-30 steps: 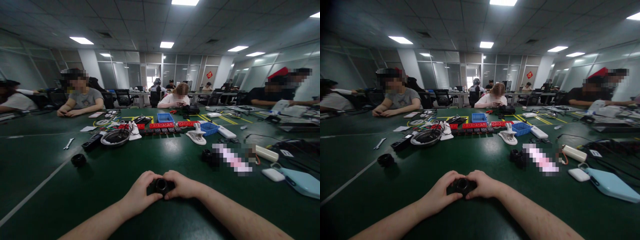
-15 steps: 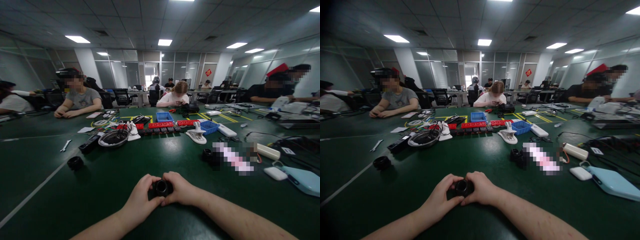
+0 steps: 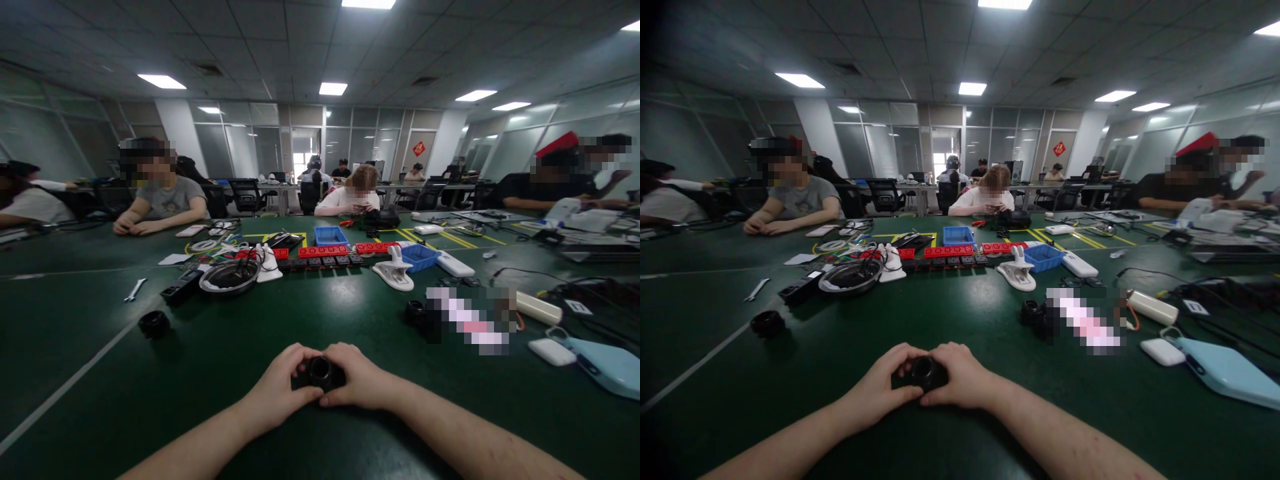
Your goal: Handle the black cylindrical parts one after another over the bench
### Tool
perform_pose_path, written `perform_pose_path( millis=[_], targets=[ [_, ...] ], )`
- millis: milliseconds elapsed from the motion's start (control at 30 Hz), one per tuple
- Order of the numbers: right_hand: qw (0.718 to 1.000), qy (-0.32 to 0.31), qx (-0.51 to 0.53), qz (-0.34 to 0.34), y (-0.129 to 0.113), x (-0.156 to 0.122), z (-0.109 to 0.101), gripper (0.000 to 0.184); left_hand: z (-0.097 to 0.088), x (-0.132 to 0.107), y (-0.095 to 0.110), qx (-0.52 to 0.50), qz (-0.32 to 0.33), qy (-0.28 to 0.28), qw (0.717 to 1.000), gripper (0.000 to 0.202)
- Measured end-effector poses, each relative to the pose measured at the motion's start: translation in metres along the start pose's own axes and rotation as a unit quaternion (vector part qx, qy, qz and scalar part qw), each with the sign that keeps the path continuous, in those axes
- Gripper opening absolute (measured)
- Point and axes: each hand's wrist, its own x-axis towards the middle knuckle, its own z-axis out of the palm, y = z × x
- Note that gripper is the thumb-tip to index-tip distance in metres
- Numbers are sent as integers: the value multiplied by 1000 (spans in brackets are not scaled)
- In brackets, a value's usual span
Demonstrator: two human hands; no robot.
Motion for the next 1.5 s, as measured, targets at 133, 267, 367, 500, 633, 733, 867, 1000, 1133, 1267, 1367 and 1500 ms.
perform_pose_path(
  millis=[133, 267, 367, 500, 633, 733, 867, 1000, 1133, 1267, 1367, 1500],
  targets=[
    [998, -50, 7, -40, 9, 0, -8, 37, -6, -1, 2, -6, 14, -41, 999, 37],
    [996, -65, 3, -60, 11, -1, -10, 37, -7, -1, 2, -12, 14, -64, 998, 40],
    [994, -71, 7, -77, 13, 0, -10, 34, -7, -1, 1, -11, 7, -67, 998, 40],
    [994, -74, 13, -75, 14, 2, -10, 31, -5, -1, 4, -2, 4, -58, 998, 38],
    [997, -69, 16, -42, 11, 2, -9, 37, -3, -1, 9, -6, -15, -54, 998, 37],
    [999, -42, 3, 15, 5, 0, -6, 42, 0, -3, 11, -3, -13, -34, 999, 36],
    [996, 10, -43, 80, -6, -1, 2, 48, 8, -4, 9, 23, -27, 17, 999, 29],
    [988, 54, -105, 95, -14, 1, 10, 47, 13, -5, 8, 50, -50, 70, 995, 26],
    [992, 48, -89, 71, -13, 1, 8, 57, 8, -5, 7, 47, -19, 58, 997, 27],
    [999, -26, -33, -14, -2, -1, -3, 44, -1, -6, 6, 27, 27, 6, 999, 32],
    [998, -56, -8, -27, 3, -1, -10, 33, -4, -6, 8, 17, 42, -26, 999, 35],
    [997, -70, 7, -17, 4, -2, -15, 38, -6, -7, 9, 12, 53, -41, 998, 36]
  ],
)
